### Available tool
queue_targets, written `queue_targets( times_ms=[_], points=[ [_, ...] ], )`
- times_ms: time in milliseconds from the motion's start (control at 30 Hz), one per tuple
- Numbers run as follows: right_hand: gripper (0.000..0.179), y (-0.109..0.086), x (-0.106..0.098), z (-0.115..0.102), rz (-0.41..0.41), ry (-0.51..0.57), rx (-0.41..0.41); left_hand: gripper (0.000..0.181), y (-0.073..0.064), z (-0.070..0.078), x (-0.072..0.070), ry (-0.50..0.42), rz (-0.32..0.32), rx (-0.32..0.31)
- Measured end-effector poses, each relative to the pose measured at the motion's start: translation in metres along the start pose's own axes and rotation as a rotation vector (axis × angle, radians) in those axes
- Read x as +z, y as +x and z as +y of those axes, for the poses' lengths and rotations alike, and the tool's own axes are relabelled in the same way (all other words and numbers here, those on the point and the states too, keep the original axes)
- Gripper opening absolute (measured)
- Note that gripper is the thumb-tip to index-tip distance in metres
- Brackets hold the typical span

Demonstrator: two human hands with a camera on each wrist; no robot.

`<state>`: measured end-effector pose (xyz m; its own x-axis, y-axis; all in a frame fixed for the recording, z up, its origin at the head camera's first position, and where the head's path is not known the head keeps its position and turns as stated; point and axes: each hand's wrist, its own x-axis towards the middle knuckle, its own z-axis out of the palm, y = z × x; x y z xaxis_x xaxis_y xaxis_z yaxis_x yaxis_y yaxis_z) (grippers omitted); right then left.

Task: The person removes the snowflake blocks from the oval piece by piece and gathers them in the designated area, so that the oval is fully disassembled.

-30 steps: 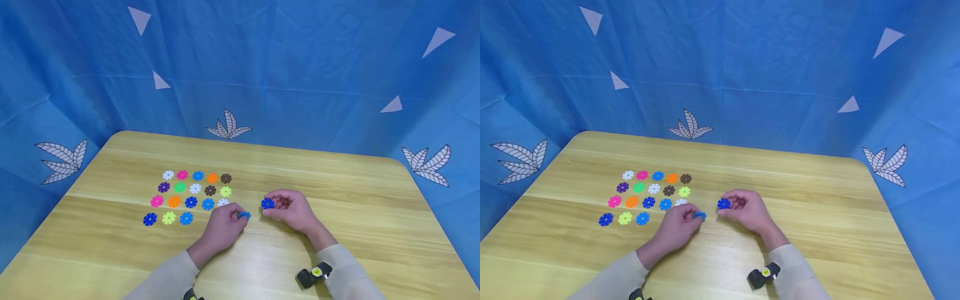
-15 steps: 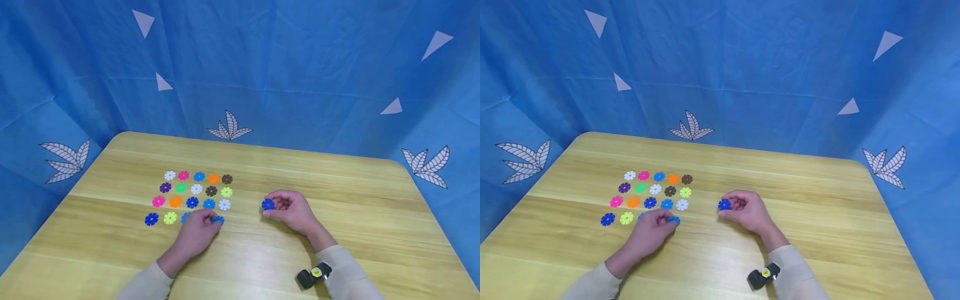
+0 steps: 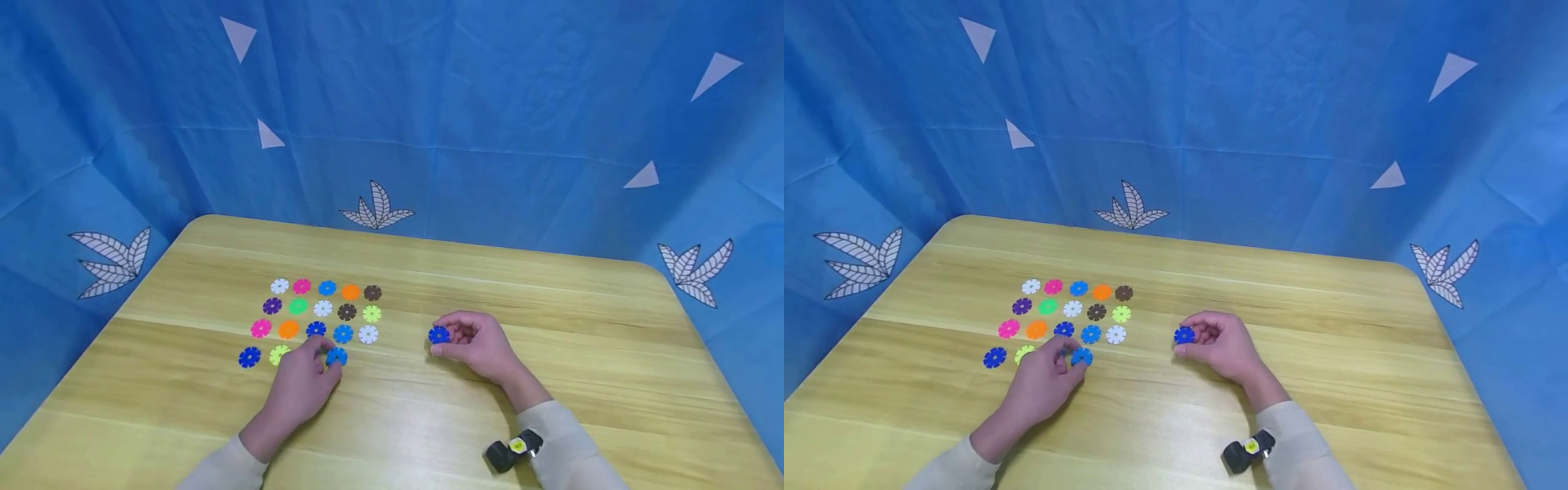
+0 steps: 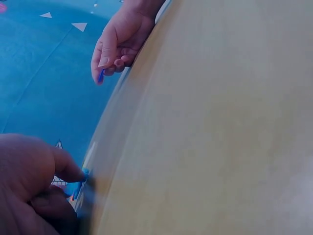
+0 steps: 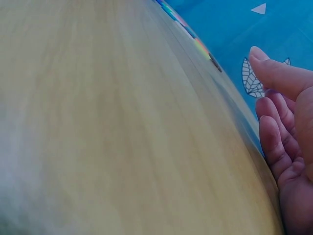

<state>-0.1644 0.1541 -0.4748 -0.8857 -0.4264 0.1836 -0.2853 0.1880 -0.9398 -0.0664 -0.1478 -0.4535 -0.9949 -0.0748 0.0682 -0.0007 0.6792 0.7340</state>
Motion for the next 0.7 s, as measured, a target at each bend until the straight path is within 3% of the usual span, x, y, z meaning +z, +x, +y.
queue_targets(
  times_ms=[300, 467, 700],
  points=[
    [0.033, -0.001, 0.001, 0.0, -0.029, -0.009, -0.005, 0.029, -0.002, -0.001, 0.0, 0.04, 0.001, 0.021],
    [0.035, -0.005, 0.009, -0.003, -0.07, -0.066, -0.062, 0.031, -0.003, 0.0, 0.001, 0.024, 0.01, 0.032],
    [0.034, -0.006, 0.045, -0.018, 0.029, -0.124, 0.002, 0.035, -0.004, -0.002, 0.0, -0.018, 0.051, 0.049]
  ],
)
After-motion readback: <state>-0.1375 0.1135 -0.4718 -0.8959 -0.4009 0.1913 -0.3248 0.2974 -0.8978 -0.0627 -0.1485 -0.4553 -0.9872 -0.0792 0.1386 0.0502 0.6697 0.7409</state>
